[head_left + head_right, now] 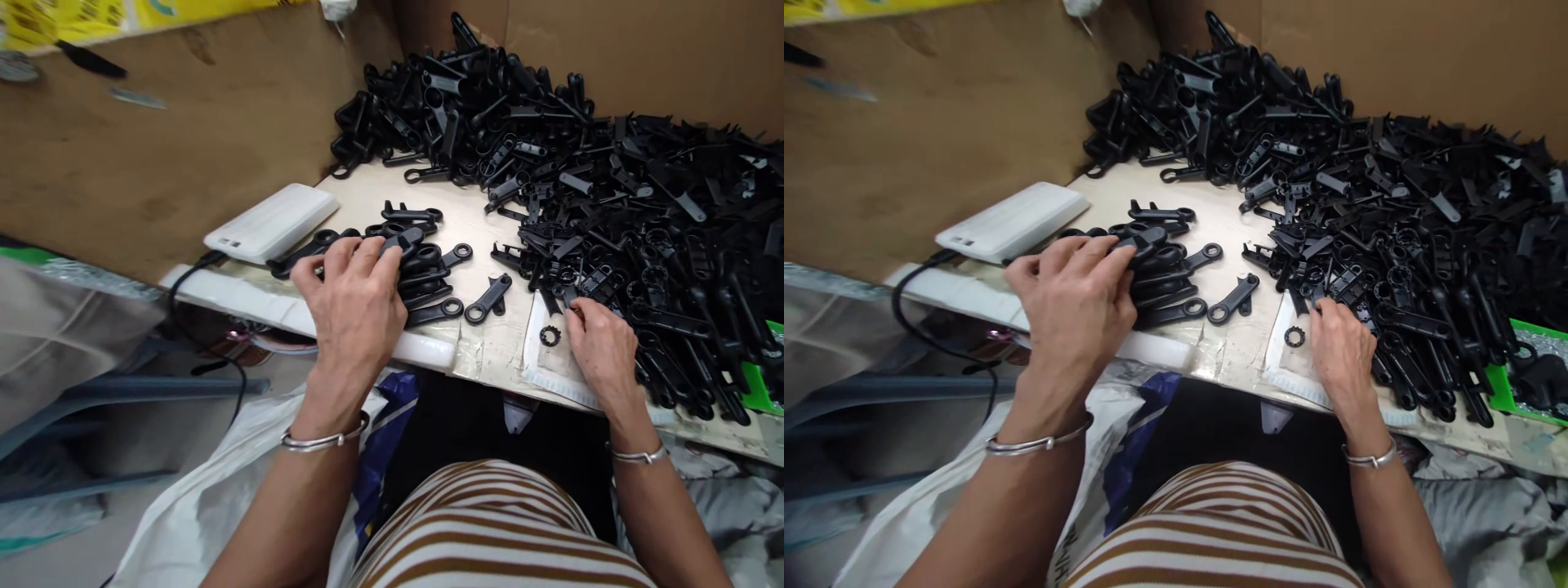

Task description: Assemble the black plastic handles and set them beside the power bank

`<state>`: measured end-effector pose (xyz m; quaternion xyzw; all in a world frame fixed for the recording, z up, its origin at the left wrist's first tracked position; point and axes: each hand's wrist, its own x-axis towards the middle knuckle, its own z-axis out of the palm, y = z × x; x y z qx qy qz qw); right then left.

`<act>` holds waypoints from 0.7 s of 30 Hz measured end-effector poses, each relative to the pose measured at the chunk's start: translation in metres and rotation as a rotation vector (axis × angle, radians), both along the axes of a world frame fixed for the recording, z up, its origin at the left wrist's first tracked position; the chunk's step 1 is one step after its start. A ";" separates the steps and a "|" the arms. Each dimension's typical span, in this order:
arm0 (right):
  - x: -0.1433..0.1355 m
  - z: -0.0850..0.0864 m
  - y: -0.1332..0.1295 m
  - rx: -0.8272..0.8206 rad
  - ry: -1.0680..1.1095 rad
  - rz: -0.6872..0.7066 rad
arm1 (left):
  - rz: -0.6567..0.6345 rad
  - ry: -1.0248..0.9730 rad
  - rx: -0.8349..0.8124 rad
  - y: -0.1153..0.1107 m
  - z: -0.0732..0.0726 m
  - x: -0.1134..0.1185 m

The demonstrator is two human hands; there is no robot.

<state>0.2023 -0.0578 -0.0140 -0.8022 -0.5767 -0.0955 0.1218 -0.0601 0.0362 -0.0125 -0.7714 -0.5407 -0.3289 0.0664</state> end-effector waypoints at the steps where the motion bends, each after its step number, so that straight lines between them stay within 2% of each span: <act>1: 0.003 0.002 -0.001 0.015 0.016 -0.007 | -0.007 -0.005 0.000 -0.004 0.001 0.004; 4: 0.011 0.006 -0.011 0.107 0.134 -0.011 | -0.100 0.019 0.046 -0.021 -0.001 0.027; 6: 0.016 0.007 -0.021 0.147 0.286 0.012 | -0.277 0.061 0.056 -0.036 -0.004 0.051; 8: 0.020 0.008 -0.032 0.168 0.448 0.021 | -0.522 0.155 -0.059 -0.051 -0.009 0.079; 10: 0.022 0.008 -0.044 0.204 0.557 -0.004 | -0.632 0.276 -0.172 -0.062 -0.012 0.103; 13: 0.024 0.005 -0.063 0.259 0.644 -0.053 | -0.646 0.364 -0.242 -0.068 -0.013 0.127; 16: 0.023 -0.002 -0.078 0.256 0.774 -0.068 | -0.671 0.378 -0.273 -0.065 -0.009 0.134; 19: 0.020 -0.009 -0.086 0.274 0.840 -0.047 | -0.700 0.345 -0.315 -0.055 0.002 0.135; 21: 0.017 -0.014 -0.087 0.294 0.835 -0.027 | -0.663 0.290 -0.340 -0.044 0.013 0.136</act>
